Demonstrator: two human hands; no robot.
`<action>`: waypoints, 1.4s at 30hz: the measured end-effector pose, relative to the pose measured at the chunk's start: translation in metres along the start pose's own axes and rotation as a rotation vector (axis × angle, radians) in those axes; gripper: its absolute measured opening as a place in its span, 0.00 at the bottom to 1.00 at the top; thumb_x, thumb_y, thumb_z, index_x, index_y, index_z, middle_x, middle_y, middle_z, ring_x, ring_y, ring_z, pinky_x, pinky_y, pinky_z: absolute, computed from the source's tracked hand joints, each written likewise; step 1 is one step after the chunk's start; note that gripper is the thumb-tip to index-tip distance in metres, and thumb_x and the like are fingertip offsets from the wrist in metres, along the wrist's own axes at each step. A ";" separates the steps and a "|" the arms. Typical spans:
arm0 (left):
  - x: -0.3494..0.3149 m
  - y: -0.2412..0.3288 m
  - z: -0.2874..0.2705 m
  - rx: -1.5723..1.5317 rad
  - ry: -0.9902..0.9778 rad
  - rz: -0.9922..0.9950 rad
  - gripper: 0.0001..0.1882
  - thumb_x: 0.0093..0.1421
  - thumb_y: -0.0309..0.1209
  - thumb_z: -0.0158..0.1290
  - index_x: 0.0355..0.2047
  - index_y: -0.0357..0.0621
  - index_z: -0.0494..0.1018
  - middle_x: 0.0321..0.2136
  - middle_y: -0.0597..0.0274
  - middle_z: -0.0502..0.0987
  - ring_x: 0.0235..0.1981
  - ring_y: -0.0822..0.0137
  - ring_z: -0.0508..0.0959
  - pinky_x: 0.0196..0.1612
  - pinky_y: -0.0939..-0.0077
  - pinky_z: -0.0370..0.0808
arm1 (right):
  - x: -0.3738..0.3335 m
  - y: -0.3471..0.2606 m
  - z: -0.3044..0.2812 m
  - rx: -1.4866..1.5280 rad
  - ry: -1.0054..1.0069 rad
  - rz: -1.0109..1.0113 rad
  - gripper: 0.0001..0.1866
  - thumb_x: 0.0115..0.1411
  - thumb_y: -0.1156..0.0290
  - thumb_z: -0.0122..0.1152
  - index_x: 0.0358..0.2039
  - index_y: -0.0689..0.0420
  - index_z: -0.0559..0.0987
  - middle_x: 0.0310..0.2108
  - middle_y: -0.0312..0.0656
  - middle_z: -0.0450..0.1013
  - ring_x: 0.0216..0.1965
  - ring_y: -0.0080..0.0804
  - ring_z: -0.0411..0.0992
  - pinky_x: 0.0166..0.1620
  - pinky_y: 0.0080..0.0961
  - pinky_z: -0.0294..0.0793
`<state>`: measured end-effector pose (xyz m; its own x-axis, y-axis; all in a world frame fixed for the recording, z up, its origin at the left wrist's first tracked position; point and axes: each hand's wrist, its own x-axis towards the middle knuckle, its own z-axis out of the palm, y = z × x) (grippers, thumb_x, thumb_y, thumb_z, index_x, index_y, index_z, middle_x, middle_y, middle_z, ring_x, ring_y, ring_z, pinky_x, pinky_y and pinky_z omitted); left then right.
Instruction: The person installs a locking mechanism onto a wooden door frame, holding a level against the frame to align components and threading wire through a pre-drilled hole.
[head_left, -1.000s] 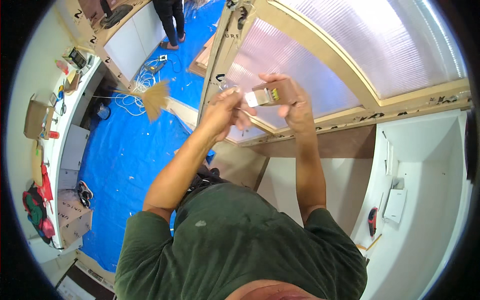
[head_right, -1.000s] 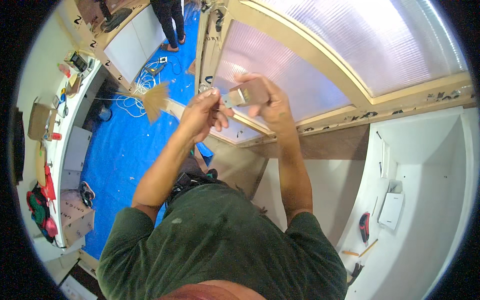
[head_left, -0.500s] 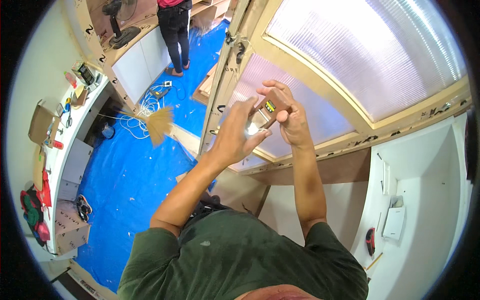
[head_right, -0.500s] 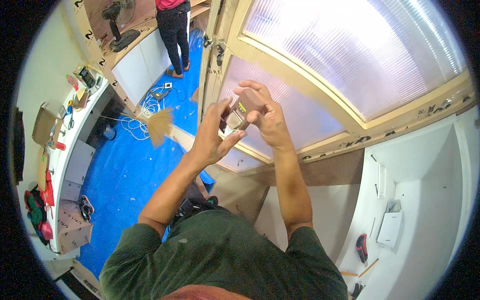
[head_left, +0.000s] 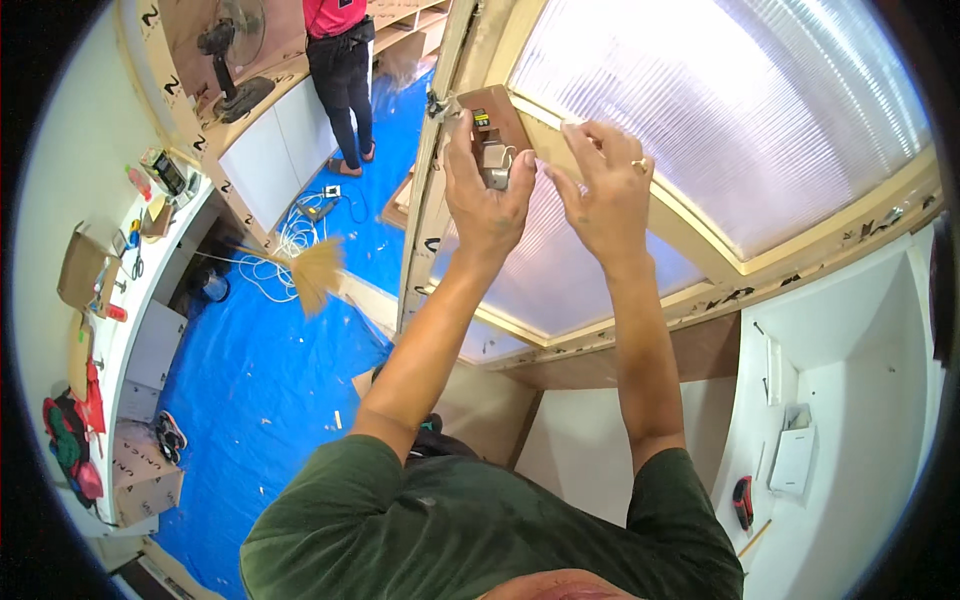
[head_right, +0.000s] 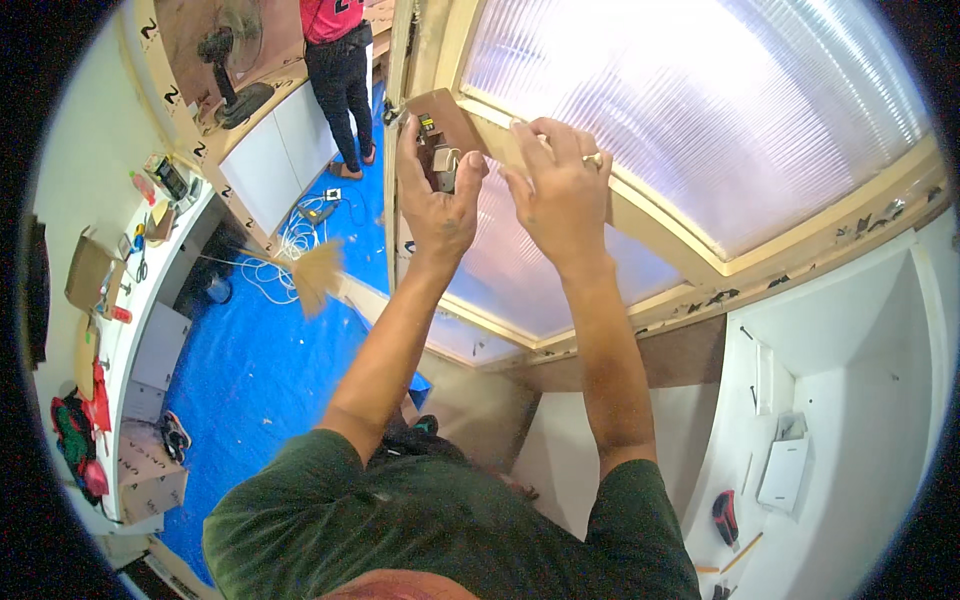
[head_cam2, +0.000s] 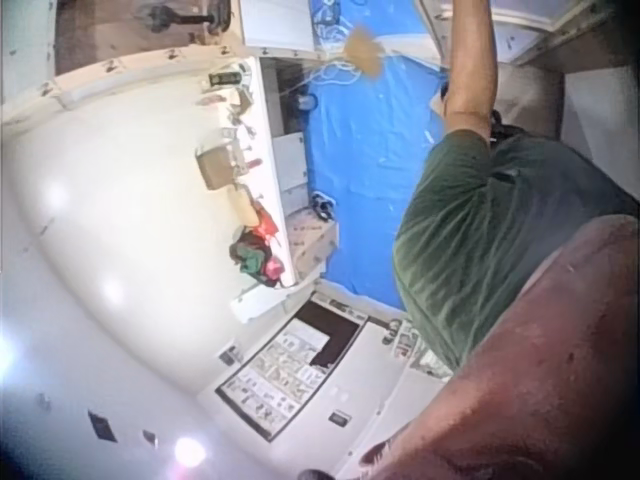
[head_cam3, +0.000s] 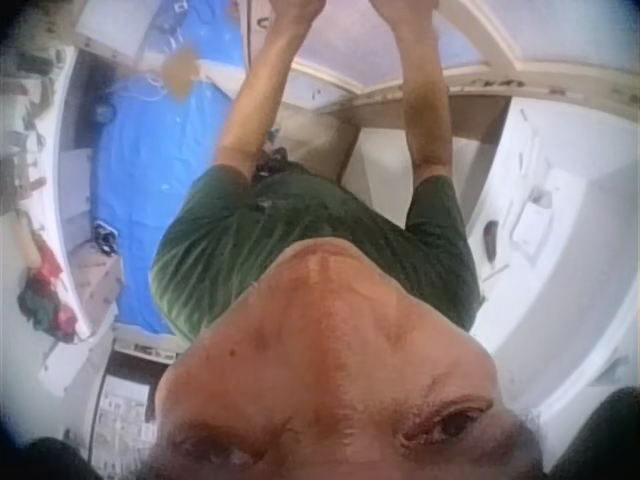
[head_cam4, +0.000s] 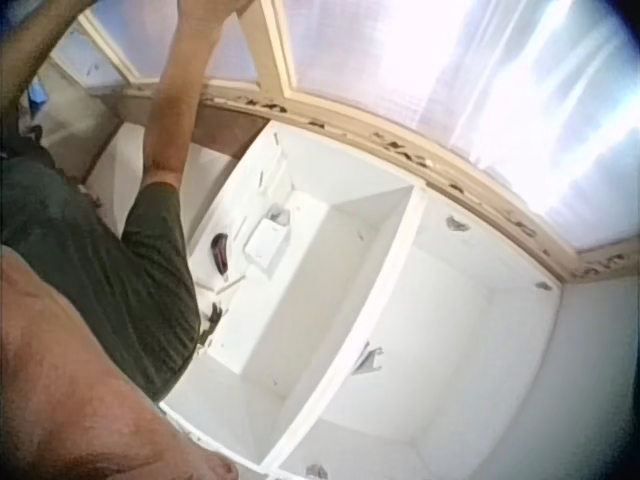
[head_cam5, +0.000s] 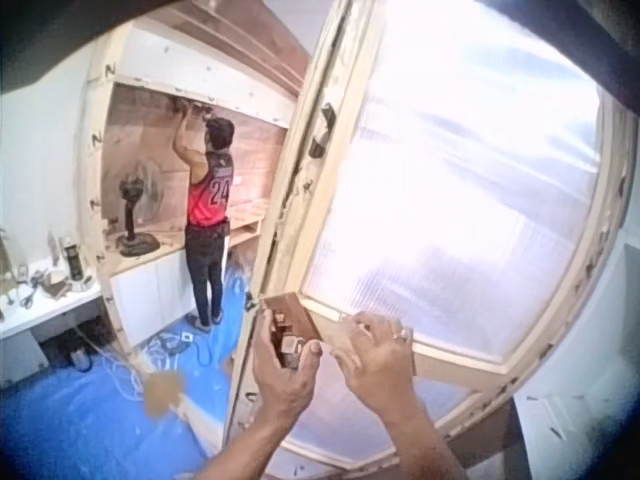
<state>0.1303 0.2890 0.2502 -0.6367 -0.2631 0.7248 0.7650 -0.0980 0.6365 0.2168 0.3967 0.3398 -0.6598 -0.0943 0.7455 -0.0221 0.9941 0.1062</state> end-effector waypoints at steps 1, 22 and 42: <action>0.001 0.000 0.005 0.018 0.009 0.023 0.43 0.62 0.31 0.68 0.72 0.30 0.60 0.53 0.37 0.75 0.50 0.44 0.79 0.56 0.54 0.78 | -0.001 0.001 0.001 -0.023 -0.007 -0.007 0.28 0.54 0.65 0.79 0.57 0.47 0.84 0.52 0.34 0.76 0.53 0.38 0.73 0.54 0.44 0.67; 0.011 -0.014 0.030 0.140 0.061 0.171 0.41 0.60 0.29 0.68 0.72 0.36 0.65 0.47 0.42 0.75 0.43 0.48 0.82 0.44 0.57 0.82 | -0.005 0.000 0.028 -0.238 0.144 0.017 0.20 0.61 0.60 0.73 0.54 0.33 0.84 0.47 0.23 0.73 0.50 0.27 0.70 0.52 0.41 0.63; 0.160 0.040 0.041 0.218 -0.042 0.611 0.38 0.55 0.26 0.64 0.68 0.36 0.69 0.42 0.50 0.76 0.40 0.55 0.77 0.45 0.63 0.79 | -0.003 0.001 0.020 -0.143 0.150 0.010 0.17 0.64 0.67 0.66 0.53 0.43 0.84 0.45 0.27 0.72 0.48 0.30 0.69 0.50 0.41 0.62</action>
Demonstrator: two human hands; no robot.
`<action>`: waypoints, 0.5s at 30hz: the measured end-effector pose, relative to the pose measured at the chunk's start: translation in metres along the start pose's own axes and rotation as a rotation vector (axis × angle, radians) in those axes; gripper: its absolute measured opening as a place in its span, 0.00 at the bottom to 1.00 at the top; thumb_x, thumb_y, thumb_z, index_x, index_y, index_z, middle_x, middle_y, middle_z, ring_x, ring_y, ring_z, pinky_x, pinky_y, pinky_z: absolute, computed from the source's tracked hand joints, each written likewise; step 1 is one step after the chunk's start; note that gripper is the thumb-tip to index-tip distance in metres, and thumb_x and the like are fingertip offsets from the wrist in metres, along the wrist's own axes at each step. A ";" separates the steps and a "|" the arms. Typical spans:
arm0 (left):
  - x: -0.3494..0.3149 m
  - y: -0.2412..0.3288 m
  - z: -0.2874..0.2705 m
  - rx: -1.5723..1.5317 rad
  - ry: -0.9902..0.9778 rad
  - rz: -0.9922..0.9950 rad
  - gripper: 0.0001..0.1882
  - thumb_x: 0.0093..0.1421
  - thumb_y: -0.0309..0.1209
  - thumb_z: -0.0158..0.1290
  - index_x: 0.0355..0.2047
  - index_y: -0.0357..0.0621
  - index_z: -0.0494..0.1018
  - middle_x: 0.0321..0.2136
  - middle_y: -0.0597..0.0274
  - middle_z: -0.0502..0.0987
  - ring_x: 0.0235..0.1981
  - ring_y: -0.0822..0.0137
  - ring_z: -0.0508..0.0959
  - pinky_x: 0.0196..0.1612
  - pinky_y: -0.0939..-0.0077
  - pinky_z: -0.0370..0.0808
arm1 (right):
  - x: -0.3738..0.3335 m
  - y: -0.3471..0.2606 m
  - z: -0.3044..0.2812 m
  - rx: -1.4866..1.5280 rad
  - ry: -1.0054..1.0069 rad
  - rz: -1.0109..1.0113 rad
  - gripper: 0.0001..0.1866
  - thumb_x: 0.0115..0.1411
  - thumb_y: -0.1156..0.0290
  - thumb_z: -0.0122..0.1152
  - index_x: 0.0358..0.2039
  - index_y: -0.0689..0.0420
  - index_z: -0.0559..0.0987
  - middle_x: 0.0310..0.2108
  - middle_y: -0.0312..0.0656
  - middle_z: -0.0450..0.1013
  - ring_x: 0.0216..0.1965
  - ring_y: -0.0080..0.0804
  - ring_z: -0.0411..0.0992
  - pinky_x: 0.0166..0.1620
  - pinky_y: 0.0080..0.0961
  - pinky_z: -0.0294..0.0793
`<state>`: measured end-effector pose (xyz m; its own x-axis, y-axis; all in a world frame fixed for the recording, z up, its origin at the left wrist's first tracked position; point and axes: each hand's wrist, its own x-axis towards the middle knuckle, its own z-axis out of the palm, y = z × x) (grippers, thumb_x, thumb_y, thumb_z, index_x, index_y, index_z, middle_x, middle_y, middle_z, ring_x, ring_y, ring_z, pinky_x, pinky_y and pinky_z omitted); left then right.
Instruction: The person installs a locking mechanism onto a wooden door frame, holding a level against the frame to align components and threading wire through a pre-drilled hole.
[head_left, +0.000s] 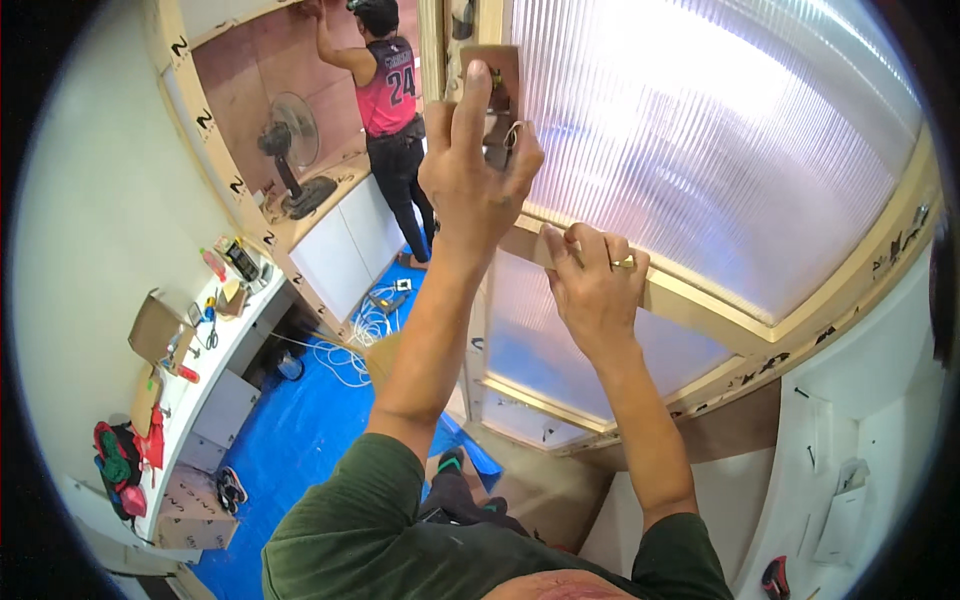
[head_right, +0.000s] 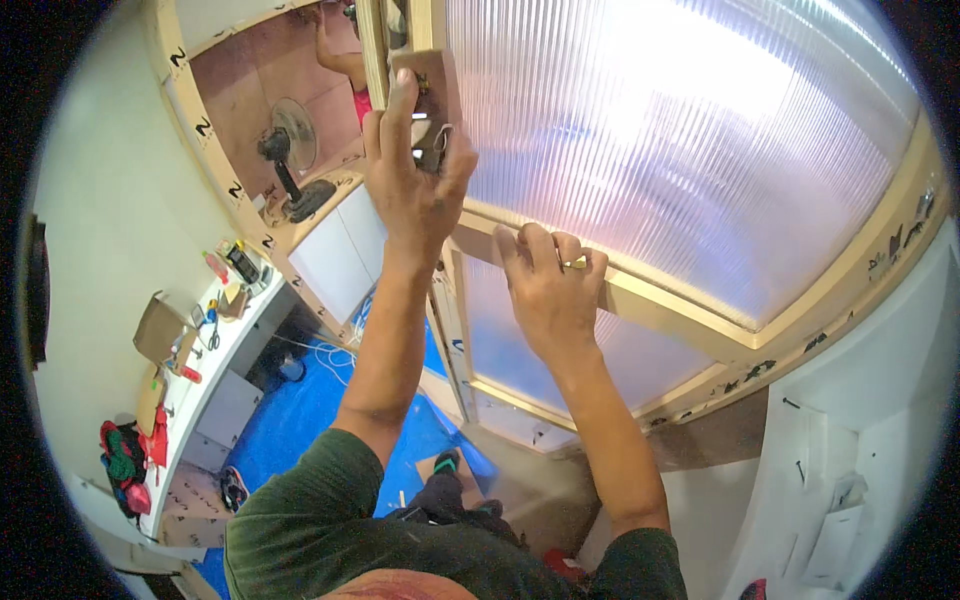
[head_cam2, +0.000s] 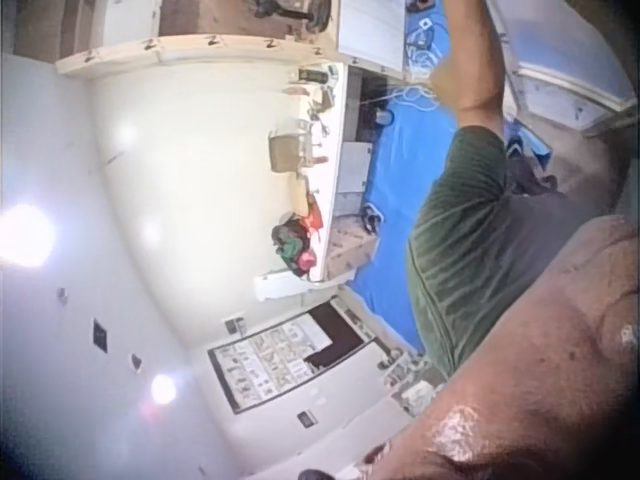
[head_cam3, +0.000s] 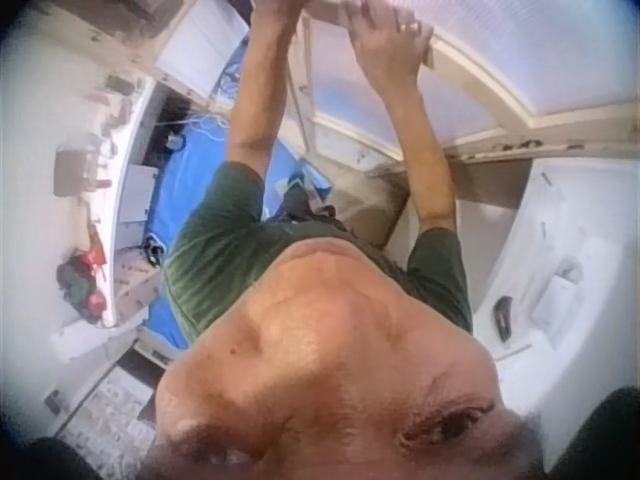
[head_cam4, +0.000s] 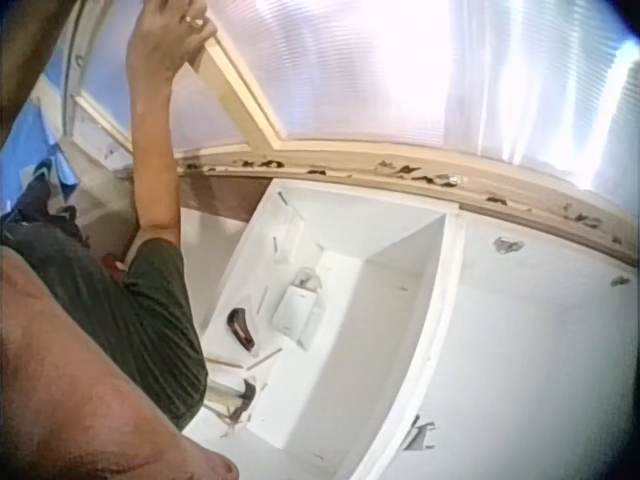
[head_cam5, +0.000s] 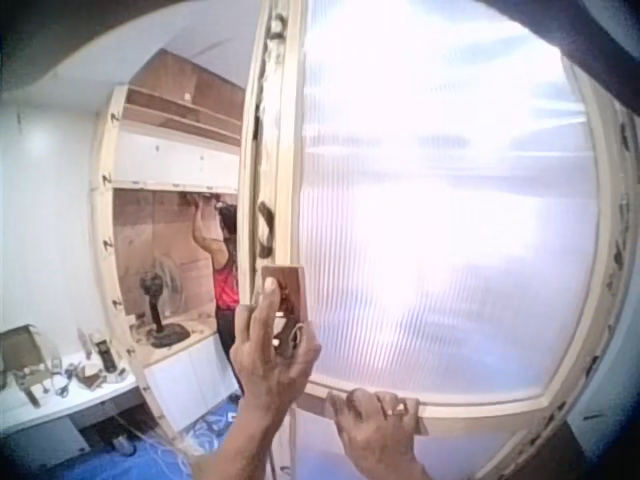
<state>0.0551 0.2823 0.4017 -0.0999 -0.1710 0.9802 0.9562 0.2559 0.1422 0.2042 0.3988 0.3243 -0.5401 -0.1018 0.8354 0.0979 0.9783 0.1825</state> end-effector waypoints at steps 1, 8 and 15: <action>0.013 -0.001 0.001 0.003 0.000 0.020 0.38 0.55 0.27 0.64 0.68 0.36 0.69 0.42 0.50 0.76 0.39 0.55 0.78 0.44 0.63 0.79 | 0.001 -0.001 -0.001 0.003 -0.009 0.003 0.17 0.64 0.67 0.65 0.54 0.43 0.84 0.45 0.27 0.72 0.48 0.31 0.69 0.50 0.42 0.62; 0.076 -0.013 0.014 -0.006 0.041 0.169 0.37 0.56 0.29 0.66 0.67 0.39 0.71 0.43 0.50 0.77 0.41 0.56 0.80 0.44 0.63 0.80 | -0.001 -0.004 0.000 -0.012 -0.023 0.019 0.19 0.64 0.68 0.63 0.56 0.43 0.83 0.45 0.28 0.72 0.48 0.31 0.68 0.51 0.43 0.62; 0.120 -0.005 0.019 -0.039 -0.001 0.150 0.37 0.56 0.30 0.65 0.67 0.40 0.71 0.44 0.51 0.79 0.42 0.53 0.81 0.49 0.61 0.79 | -0.002 -0.001 0.003 -0.025 0.015 0.024 0.30 0.49 0.67 0.80 0.55 0.42 0.84 0.45 0.28 0.73 0.48 0.34 0.68 0.51 0.45 0.61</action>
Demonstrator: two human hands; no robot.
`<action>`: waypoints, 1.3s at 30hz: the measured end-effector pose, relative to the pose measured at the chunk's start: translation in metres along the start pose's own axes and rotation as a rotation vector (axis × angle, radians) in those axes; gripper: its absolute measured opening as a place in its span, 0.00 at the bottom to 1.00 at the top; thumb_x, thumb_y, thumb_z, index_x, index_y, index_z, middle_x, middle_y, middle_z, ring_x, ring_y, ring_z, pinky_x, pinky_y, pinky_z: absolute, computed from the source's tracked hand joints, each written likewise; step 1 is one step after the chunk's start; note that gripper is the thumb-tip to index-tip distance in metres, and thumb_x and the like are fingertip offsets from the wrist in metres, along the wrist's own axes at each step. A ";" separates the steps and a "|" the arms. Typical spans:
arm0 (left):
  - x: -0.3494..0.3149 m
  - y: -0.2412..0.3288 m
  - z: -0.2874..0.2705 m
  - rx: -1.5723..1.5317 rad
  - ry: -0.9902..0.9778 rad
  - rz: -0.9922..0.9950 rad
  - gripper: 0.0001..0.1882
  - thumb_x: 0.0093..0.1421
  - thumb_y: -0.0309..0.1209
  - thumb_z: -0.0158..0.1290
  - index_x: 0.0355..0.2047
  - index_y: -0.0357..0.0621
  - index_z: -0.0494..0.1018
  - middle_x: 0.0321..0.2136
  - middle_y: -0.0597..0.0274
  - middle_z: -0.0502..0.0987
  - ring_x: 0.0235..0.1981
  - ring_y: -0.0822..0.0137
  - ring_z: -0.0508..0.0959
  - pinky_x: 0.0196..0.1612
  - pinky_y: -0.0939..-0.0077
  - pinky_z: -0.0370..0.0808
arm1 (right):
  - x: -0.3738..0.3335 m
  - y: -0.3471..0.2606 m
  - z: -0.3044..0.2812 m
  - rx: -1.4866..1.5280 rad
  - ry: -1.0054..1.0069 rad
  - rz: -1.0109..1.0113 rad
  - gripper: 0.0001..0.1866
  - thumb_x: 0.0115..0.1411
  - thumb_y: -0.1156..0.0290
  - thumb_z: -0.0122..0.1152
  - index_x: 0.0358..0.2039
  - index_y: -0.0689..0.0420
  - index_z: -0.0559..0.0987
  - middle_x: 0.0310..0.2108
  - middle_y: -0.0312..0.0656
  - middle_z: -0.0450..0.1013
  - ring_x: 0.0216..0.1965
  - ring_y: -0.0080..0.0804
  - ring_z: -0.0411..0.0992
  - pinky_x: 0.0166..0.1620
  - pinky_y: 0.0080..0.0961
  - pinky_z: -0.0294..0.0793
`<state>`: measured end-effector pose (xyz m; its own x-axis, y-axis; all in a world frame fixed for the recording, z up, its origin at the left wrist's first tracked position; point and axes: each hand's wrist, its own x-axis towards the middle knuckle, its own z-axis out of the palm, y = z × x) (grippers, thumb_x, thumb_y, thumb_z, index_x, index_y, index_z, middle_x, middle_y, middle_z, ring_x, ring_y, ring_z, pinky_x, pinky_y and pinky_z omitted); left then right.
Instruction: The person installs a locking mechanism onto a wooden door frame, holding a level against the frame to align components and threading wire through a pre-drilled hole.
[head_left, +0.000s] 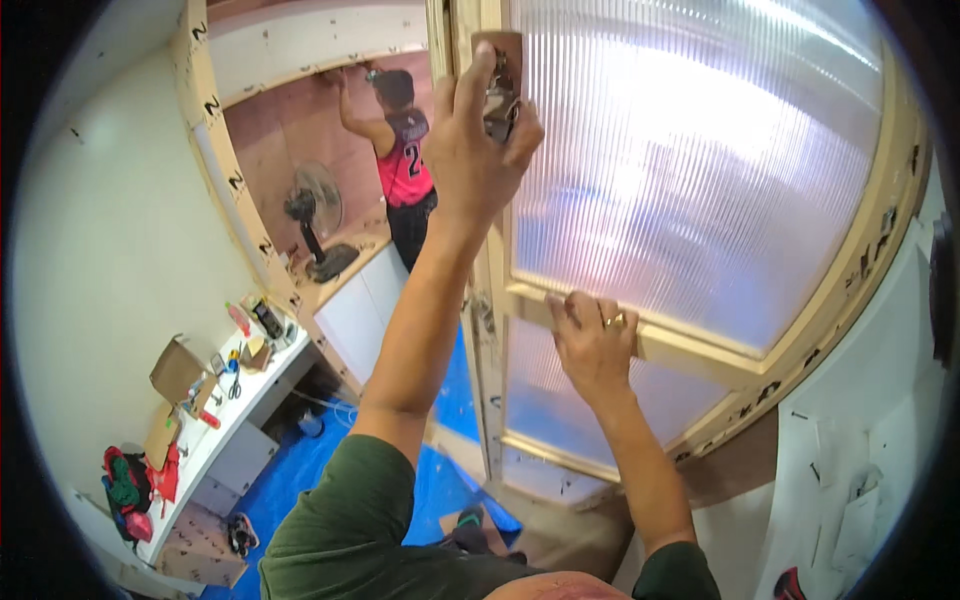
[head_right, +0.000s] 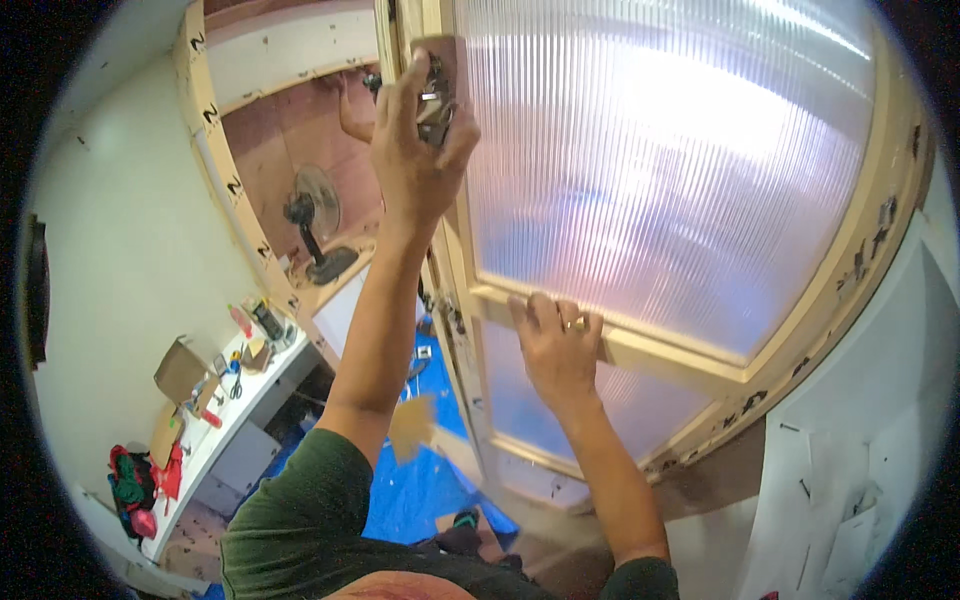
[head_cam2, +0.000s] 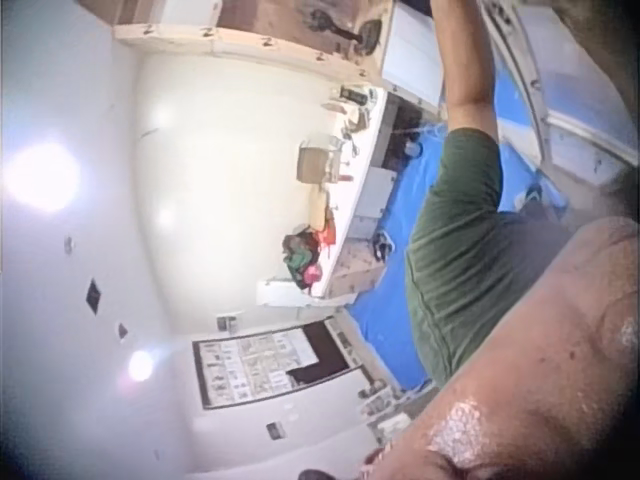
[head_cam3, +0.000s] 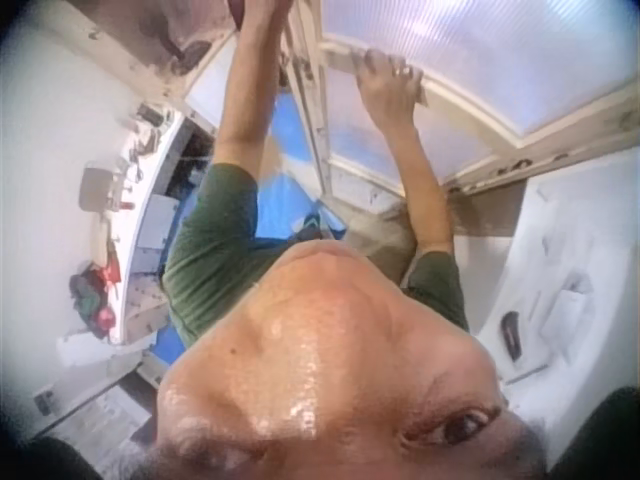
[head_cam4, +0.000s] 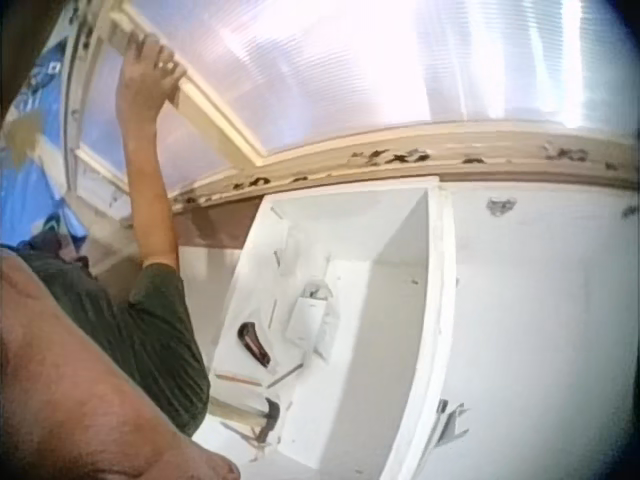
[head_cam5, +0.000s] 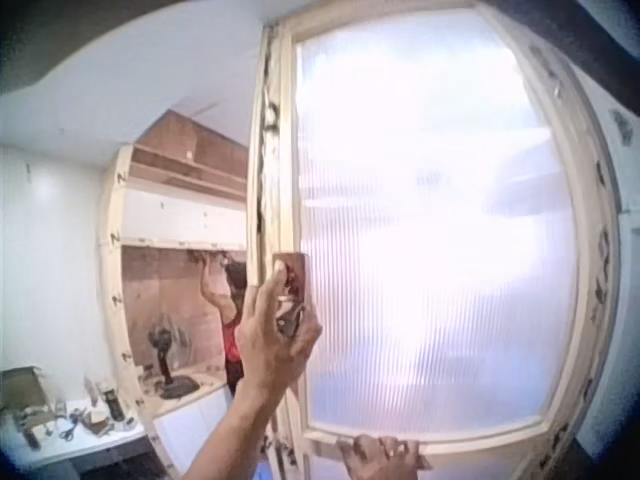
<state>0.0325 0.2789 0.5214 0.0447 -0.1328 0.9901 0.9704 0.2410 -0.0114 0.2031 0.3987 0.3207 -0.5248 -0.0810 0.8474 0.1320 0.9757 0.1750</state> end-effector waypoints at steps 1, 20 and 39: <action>0.006 0.000 0.000 0.017 0.002 0.012 0.37 0.56 0.30 0.65 0.67 0.40 0.71 0.44 0.50 0.79 0.43 0.53 0.81 0.49 0.60 0.79 | 0.001 0.001 -0.001 0.008 -0.009 0.003 0.30 0.49 0.67 0.80 0.55 0.42 0.84 0.45 0.28 0.73 0.48 0.34 0.69 0.51 0.44 0.61; -0.255 0.054 -0.194 -1.032 -0.182 -1.363 0.48 0.59 0.54 0.64 0.71 0.36 0.64 0.56 0.57 0.75 0.54 0.61 0.78 0.61 0.62 0.74 | 0.258 -0.018 -0.021 0.618 0.549 0.164 0.16 0.68 0.68 0.71 0.52 0.63 0.83 0.37 0.48 0.85 0.34 0.38 0.85 0.32 0.31 0.82; -0.536 0.017 -0.317 -0.847 -0.499 -2.033 0.25 0.63 0.37 0.55 0.59 0.39 0.75 0.24 0.61 0.78 0.17 0.67 0.77 0.16 0.72 0.71 | 0.246 -0.029 -0.013 0.141 0.460 -0.051 0.28 0.70 0.75 0.60 0.69 0.70 0.71 0.39 0.52 0.72 0.37 0.49 0.75 0.36 0.39 0.79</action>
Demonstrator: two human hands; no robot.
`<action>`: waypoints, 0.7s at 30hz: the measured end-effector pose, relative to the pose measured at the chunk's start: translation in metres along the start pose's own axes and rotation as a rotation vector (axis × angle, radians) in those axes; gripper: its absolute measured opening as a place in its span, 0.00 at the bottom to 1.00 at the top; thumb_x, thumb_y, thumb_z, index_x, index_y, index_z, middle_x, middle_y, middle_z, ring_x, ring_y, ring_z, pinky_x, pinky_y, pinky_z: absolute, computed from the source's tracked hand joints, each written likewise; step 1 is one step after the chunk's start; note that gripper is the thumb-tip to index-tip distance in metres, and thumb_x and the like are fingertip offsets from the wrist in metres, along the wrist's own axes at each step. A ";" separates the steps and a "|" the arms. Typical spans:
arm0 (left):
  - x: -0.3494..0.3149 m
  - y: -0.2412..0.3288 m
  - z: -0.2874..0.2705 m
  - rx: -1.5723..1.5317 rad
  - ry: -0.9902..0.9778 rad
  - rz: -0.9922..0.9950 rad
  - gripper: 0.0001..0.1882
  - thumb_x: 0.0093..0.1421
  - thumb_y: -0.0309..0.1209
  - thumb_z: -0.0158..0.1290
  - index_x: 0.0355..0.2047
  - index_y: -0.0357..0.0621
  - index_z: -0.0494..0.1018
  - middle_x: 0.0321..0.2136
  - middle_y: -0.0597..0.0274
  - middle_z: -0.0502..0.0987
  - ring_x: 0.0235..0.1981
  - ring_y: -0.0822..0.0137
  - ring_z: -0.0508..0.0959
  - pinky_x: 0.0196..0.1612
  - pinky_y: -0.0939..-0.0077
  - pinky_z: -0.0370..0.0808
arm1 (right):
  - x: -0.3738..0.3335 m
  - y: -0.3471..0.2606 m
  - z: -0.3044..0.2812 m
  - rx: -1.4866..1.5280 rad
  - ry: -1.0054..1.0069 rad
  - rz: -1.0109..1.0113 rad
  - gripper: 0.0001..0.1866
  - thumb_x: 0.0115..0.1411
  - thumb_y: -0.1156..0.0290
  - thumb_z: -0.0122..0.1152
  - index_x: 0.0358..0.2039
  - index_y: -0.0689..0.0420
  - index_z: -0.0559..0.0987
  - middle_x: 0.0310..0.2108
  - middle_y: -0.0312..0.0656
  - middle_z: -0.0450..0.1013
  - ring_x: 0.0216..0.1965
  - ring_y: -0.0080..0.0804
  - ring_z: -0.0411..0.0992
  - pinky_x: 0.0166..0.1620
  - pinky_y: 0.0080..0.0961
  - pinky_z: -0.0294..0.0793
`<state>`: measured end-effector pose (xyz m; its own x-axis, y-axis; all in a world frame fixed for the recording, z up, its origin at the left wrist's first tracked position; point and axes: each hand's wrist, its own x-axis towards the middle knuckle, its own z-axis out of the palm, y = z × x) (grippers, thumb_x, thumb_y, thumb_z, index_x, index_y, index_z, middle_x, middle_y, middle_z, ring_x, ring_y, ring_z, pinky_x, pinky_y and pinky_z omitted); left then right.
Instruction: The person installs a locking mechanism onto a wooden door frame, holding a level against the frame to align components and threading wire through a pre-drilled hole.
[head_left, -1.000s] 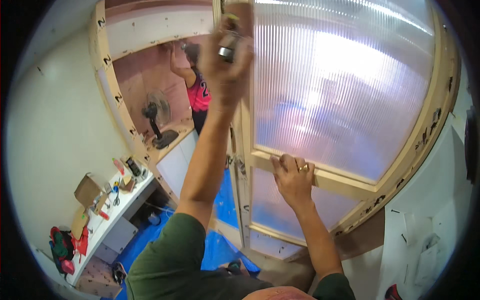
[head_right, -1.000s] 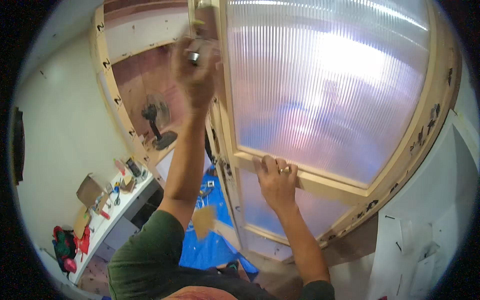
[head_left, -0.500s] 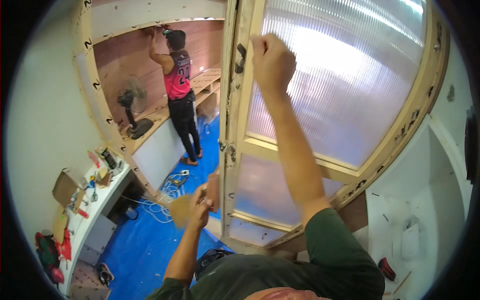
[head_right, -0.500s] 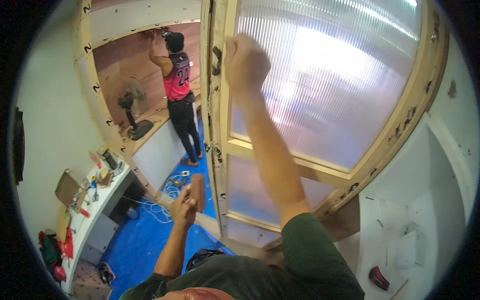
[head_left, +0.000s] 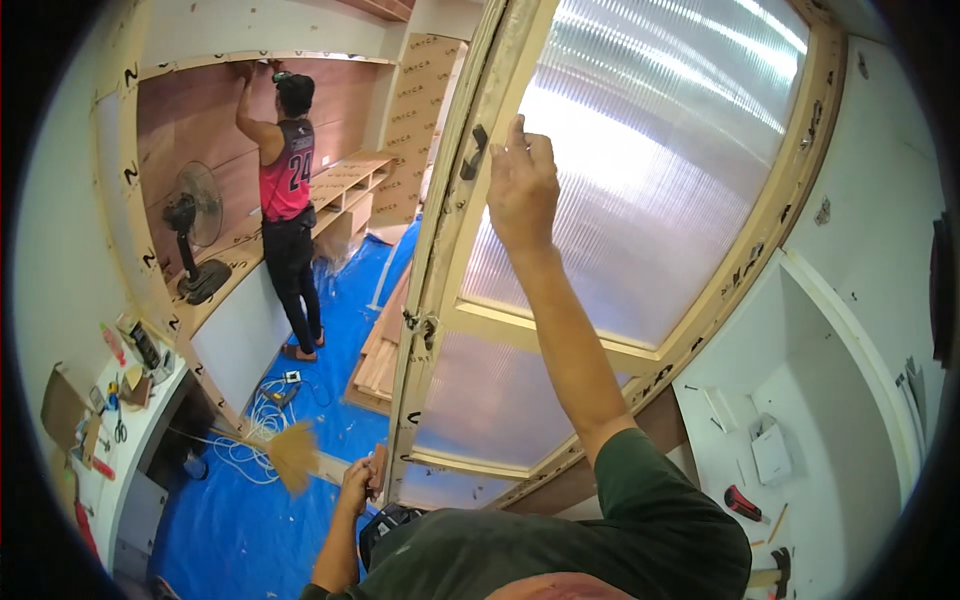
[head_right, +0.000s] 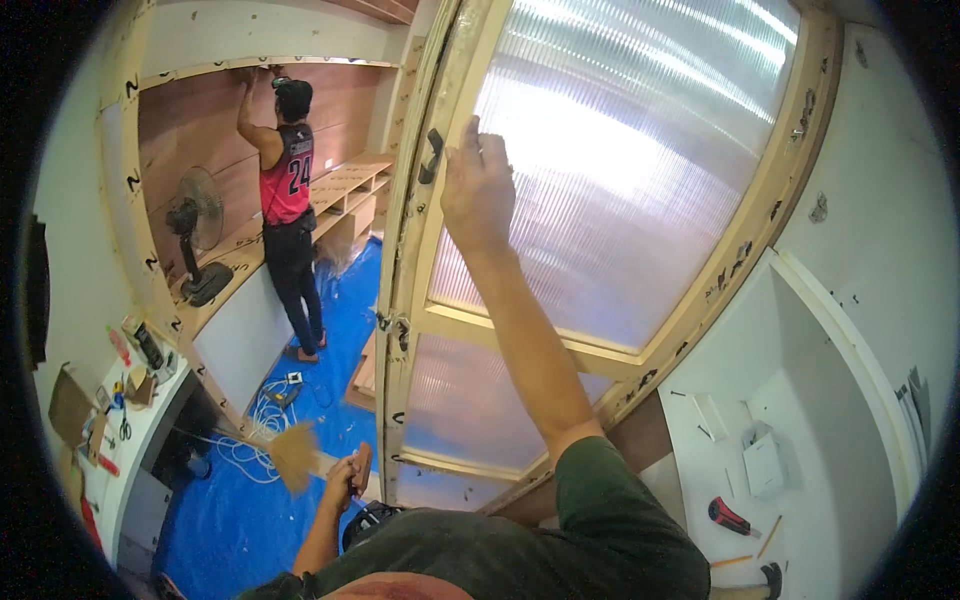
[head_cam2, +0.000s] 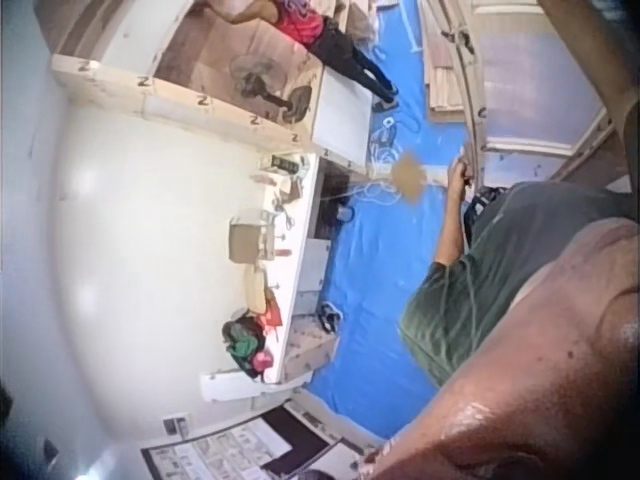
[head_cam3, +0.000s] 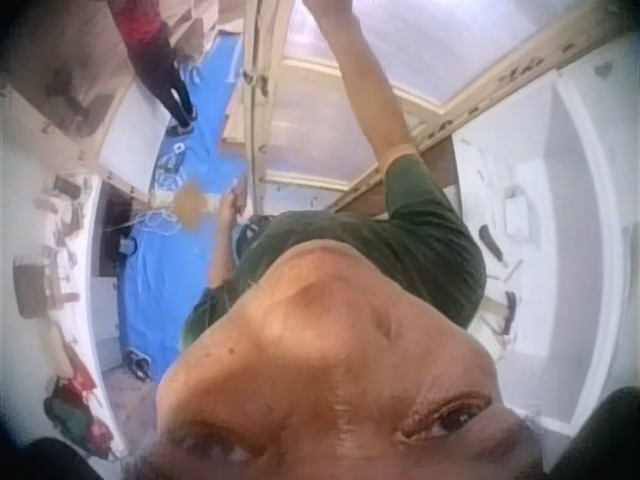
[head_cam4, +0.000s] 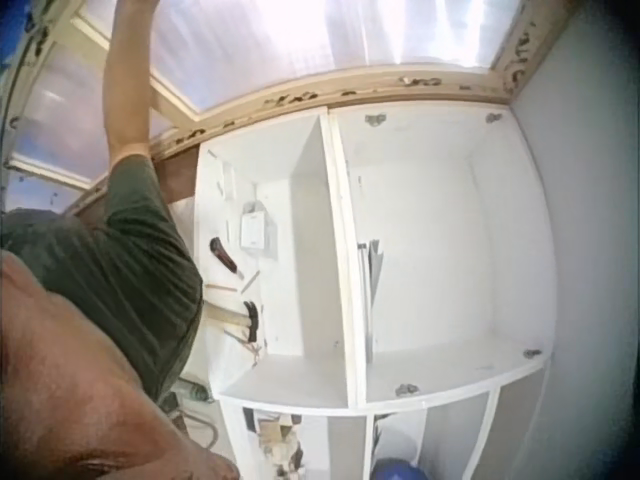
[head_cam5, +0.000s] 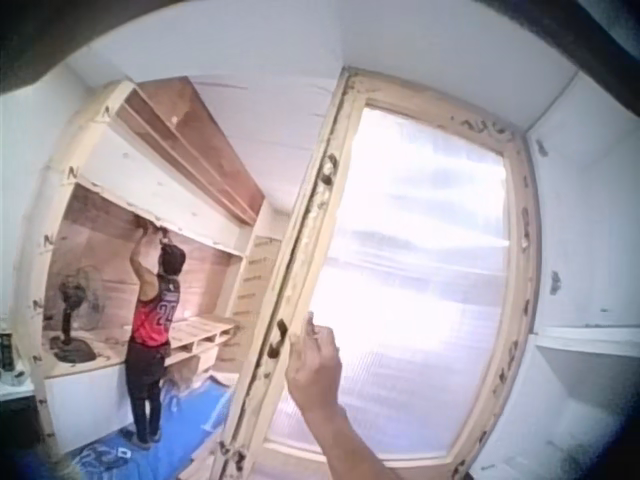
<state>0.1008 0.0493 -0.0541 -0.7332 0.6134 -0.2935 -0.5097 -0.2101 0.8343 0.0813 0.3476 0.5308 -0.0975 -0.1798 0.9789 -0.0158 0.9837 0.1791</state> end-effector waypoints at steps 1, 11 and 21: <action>0.006 -0.003 -0.009 -0.011 -0.003 0.002 0.25 0.63 0.37 0.54 0.59 0.39 0.75 0.24 0.60 0.78 0.16 0.67 0.77 0.15 0.72 0.71 | -0.002 -0.005 0.005 -0.061 -0.001 -0.008 0.28 0.69 0.75 0.62 0.68 0.70 0.72 0.39 0.51 0.72 0.36 0.47 0.76 0.37 0.39 0.79; 0.049 0.036 -0.043 -0.078 -0.048 0.014 0.23 0.65 0.38 0.53 0.57 0.41 0.74 0.28 0.60 0.78 0.16 0.66 0.75 0.14 0.73 0.70 | -0.027 -0.016 -0.027 0.155 -0.161 -0.014 0.12 0.68 0.73 0.66 0.48 0.67 0.83 0.35 0.49 0.78 0.27 0.40 0.78 0.31 0.34 0.79; 0.074 0.024 -0.063 -0.464 -0.075 -0.081 0.22 0.67 0.47 0.56 0.52 0.43 0.76 0.28 0.57 0.79 0.22 0.61 0.78 0.19 0.69 0.73 | 0.057 -0.006 -0.018 0.372 -0.093 0.679 0.16 0.71 0.62 0.69 0.36 0.64 0.82 0.26 0.42 0.80 0.19 0.23 0.78 0.23 0.23 0.75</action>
<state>0.0055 0.0415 -0.0852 -0.6573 0.6912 -0.3003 -0.7234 -0.4671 0.5084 0.0936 0.3315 0.5874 -0.2881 0.4470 0.8469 -0.2543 0.8169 -0.5177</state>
